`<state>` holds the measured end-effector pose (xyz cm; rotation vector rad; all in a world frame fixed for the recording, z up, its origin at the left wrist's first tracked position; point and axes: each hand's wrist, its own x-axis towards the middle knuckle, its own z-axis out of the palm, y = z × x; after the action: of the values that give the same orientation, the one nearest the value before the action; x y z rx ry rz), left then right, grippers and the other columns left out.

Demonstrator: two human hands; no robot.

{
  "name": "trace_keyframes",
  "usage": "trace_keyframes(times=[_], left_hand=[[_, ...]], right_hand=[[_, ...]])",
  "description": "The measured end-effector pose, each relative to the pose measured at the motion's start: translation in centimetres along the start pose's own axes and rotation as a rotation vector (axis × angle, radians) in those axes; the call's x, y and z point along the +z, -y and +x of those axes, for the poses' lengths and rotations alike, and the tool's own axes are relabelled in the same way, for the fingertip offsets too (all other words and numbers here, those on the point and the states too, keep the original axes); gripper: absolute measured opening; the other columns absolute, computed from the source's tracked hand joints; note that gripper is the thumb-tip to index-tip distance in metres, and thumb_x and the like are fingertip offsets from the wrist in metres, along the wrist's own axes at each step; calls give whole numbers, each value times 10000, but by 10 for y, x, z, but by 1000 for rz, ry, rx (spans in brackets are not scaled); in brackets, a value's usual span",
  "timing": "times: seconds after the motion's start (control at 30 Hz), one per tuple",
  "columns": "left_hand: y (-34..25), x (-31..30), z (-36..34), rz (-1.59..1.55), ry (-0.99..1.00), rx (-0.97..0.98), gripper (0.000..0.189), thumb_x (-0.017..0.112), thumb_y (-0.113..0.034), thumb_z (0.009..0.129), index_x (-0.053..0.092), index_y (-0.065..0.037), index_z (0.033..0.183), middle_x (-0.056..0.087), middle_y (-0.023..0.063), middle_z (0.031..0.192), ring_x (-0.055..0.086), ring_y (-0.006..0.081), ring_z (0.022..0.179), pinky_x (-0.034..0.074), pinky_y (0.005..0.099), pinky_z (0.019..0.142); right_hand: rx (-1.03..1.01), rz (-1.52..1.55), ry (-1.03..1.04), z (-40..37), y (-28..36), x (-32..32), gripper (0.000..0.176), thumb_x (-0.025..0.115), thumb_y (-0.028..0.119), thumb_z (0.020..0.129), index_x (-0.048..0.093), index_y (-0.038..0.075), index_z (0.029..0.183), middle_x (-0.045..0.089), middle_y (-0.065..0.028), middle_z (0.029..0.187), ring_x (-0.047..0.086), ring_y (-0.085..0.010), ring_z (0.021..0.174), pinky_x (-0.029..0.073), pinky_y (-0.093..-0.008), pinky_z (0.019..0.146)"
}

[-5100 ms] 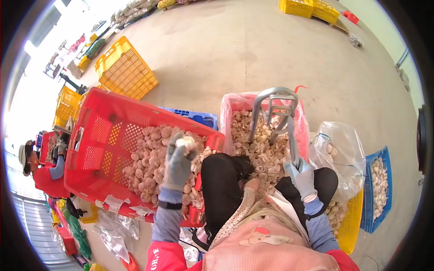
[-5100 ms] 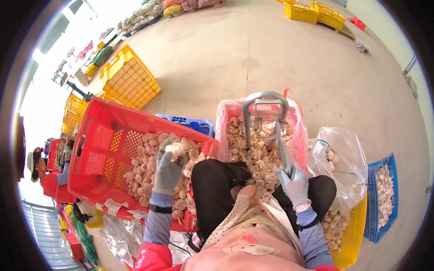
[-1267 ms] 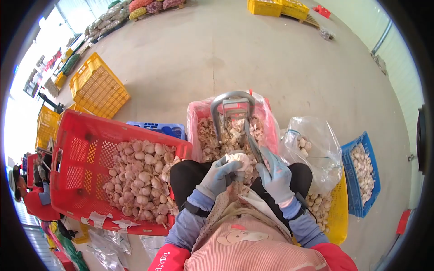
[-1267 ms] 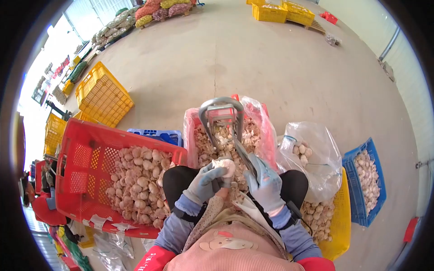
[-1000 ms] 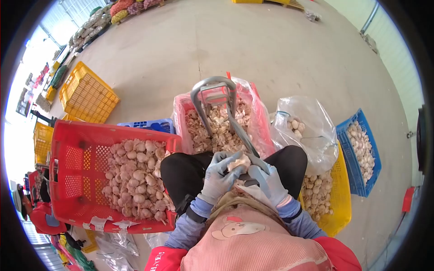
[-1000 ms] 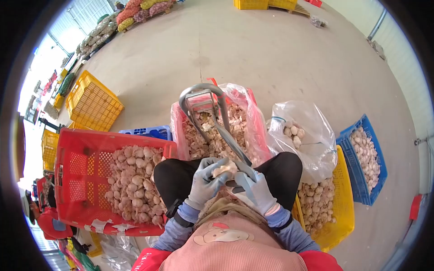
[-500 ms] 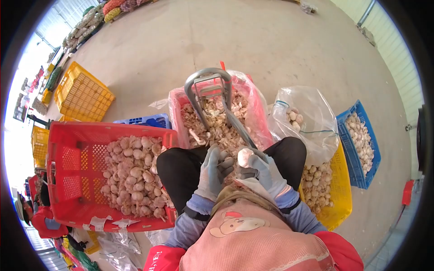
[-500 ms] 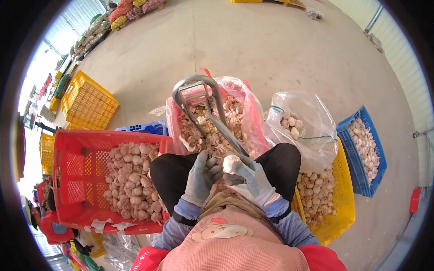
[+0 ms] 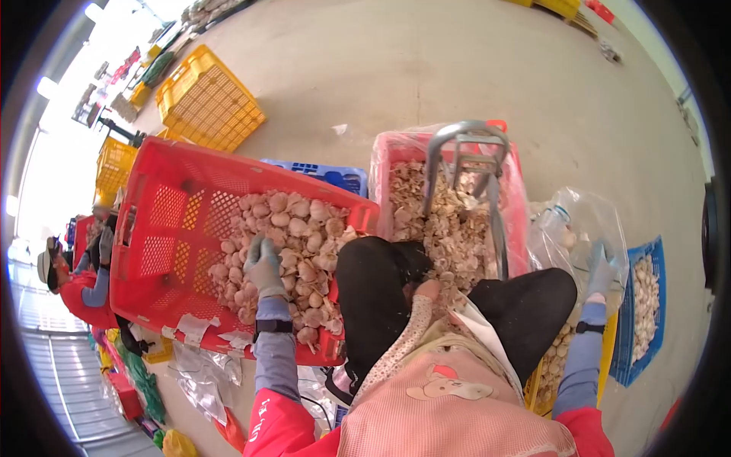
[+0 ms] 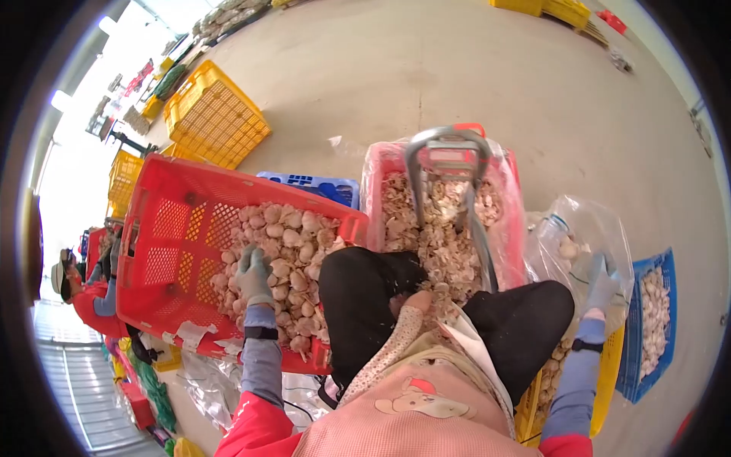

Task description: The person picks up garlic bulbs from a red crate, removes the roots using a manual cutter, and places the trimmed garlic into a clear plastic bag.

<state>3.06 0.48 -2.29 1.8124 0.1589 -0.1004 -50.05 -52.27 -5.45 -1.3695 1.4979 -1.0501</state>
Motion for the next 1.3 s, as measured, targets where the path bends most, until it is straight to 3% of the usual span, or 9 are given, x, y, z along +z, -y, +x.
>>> trace_keyframes(times=[0.13, 0.2, 0.3, 0.43, 0.53, 0.63, 0.77, 0.93, 1.3], left_hand=[[9, 19, 23, 850, 118, 411, 428, 635, -336, 896, 606, -131, 1271, 730, 131, 904, 705, 277, 886, 539, 379, 739], [-12, 49, 23, 1178, 212, 196, 534, 641, -445, 834, 597, -164, 1286, 713, 173, 1058, 681, 351, 990, 518, 446, 856], [-34, 82, 22, 1369, 270, -18, 617, 651, -531, 808, 606, -145, 1287, 672, 148, 1210, 633, 345, 1120, 471, 437, 953], [-28, 64, 38, 1108, 367, 59, 582, 662, -405, 857, 517, -184, 1375, 644, 185, 1214, 649, 330, 1093, 527, 447, 900], [-27, 42, 23, -17, 445, -278, 574, 651, -179, 893, 455, -187, 1432, 625, 131, 1192, 648, 284, 1069, 568, 383, 832], [-69, 40, -35, -517, 615, -197, 602, 625, -61, 909, 415, -166, 1464, 586, 53, 1153, 634, 187, 987, 535, 313, 751], [-108, 67, -117, -733, 842, -194, 646, 637, -32, 877, 410, -166, 1467, 577, 87, 1205, 623, 200, 971, 528, 314, 739], [-94, 129, -201, -784, 977, -366, 678, 653, -1, 844, 424, -142, 1466, 615, 77, 1219, 633, 214, 1039, 558, 357, 849], [-74, 212, -221, -637, 751, -245, 663, 769, 64, 763, 457, 15, 1346, 603, 108, 1209, 629, 181, 1069, 544, 314, 936]], right_hand=[[16, 130, 63, -75, 83, 51, 371, 633, 254, 950, 633, -11, 1210, 674, -93, 1091, 660, -185, 955, 537, -282, 781], [-45, 118, 173, -94, 91, 65, 367, 606, 261, 968, 624, -1, 1226, 670, -97, 1120, 667, -197, 973, 551, -286, 778], [15, 121, 329, -133, 113, 99, 354, 576, 234, 990, 604, 11, 1263, 648, -90, 1180, 648, -178, 1016, 551, -287, 784], [-144, 85, 658, -171, 126, 132, 455, 624, 231, 955, 538, 7, 1341, 614, -96, 1249, 618, -157, 1078, 520, -272, 846], [-194, -88, 885, -187, 108, 145, 502, 668, 174, 908, 512, -8, 1349, 649, -90, 1170, 625, -142, 992, 504, -273, 833], [-46, -8, 804, -203, 98, 152, 381, 700, 122, 881, 597, -31, 1214, 699, -63, 885, 641, -114, 758, 503, -251, 689], [185, 40, 830, -222, 144, 133, 268, 668, 102, 904, 640, -41, 1129, 674, -37, 758, 613, -81, 621, 480, -228, 572], [235, 178, 895, -230, 171, 108, 317, 683, 137, 905, 630, -51, 1154, 693, -53, 815, 639, -89, 654, 502, -233, 592], [150, 69, 940, -227, 175, 98, 336, 725, 239, 902, 664, -12, 1117, 668, -34, 721, 619, -62, 628, 482, -238, 567]])
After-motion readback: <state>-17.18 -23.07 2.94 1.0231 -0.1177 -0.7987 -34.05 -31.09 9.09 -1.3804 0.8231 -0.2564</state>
